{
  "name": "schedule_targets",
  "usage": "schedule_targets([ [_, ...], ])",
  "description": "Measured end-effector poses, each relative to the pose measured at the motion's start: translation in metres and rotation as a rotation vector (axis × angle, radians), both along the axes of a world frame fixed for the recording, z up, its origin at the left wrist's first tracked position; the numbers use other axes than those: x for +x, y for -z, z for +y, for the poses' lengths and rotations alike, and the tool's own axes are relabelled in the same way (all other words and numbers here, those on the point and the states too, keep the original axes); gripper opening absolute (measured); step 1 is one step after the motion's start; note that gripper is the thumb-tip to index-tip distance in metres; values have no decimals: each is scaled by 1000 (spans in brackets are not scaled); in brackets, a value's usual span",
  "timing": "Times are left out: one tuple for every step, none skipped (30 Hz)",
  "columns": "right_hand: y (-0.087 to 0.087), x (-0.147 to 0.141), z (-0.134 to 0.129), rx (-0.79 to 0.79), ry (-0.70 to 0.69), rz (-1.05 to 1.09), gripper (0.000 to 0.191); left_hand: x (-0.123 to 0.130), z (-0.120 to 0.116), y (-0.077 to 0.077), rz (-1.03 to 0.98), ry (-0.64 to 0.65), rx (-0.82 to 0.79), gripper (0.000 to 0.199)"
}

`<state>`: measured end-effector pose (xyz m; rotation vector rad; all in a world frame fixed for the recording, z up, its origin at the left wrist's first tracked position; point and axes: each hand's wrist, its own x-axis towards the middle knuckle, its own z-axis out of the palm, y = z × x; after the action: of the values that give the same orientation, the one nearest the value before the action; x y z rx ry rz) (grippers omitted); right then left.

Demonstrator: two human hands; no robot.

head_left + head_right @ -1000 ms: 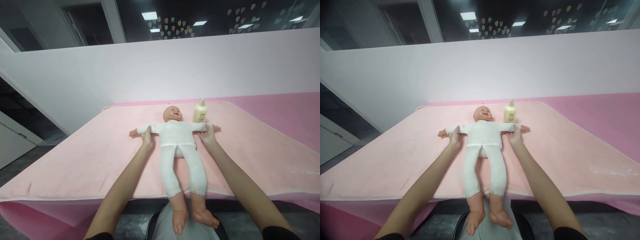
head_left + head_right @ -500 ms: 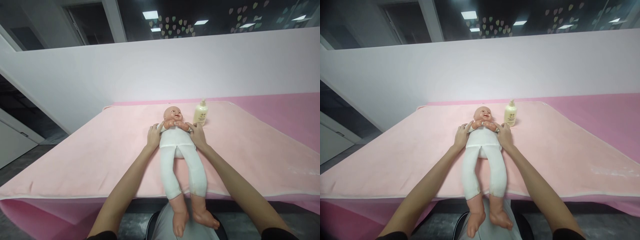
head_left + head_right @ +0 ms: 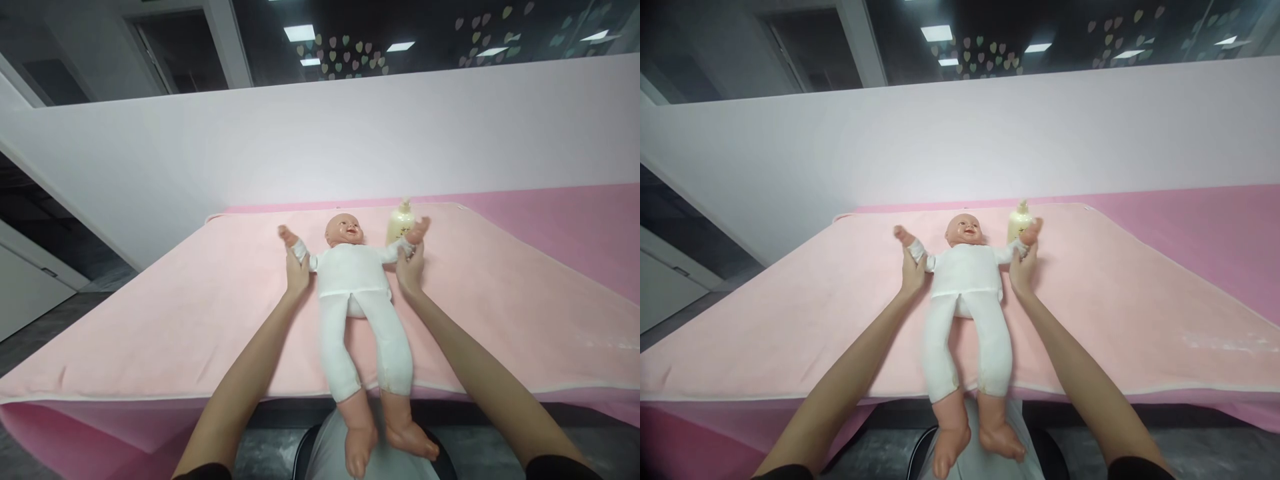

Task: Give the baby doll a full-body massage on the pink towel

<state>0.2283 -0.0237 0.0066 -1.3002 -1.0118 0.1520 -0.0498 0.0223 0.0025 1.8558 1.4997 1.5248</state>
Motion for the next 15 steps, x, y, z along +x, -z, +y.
schedule_targets([
  [-3, -4, -4, -5, -16, -112, 59, 3, -5, -4, 94, 6, -11, 64],
  [-6, -8, -7, -36, -43, -242, 56, 6, -9, -7, 213, 18, -20, 60],
  [-9, -11, -11, -85, -78, -376, 55, 9, -14, -11, 340, 33, -23, 56],
  [-10, -14, -14, -137, -107, -498, 54, 13, -18, -14, 456, 47, -20, 54],
  [-11, -16, -16, -186, -129, -597, 53, 15, -21, -17, 548, 55, -12, 53],
  [-12, -18, -17, -228, -145, -666, 52, 18, -23, -20, 609, 57, -3, 53],
  [-12, -18, -17, -251, -150, -692, 52, 19, -24, -21, 634, 55, 2, 54],
  [-11, -18, -17, -252, -151, -675, 52, 19, -24, -21, 623, 59, 0, 54],
  [-10, -17, -15, -233, -153, -614, 52, 19, -23, -20, 579, 72, -6, 54],
  [-8, -15, -13, -201, -152, -509, 52, 17, -20, -18, 508, 91, -8, 54],
  [-6, -12, -9, -164, -140, -366, 52, 14, -17, -15, 413, 112, -9, 54],
  [-4, -9, -5, -127, -108, -190, 54, 11, -12, -11, 294, 124, -12, 56],
  [-1, -5, -1, -97, -66, -4, 58, 8, -7, -7, 158, 115, -23, 58],
  [1, -1, 3, -90, -23, 183, 63, 4, -2, -2, 14, 79, -39, 60],
  [3, 2, 6, -113, 15, 364, 68, 1, 3, 2, -120, 36, -55, 61],
])
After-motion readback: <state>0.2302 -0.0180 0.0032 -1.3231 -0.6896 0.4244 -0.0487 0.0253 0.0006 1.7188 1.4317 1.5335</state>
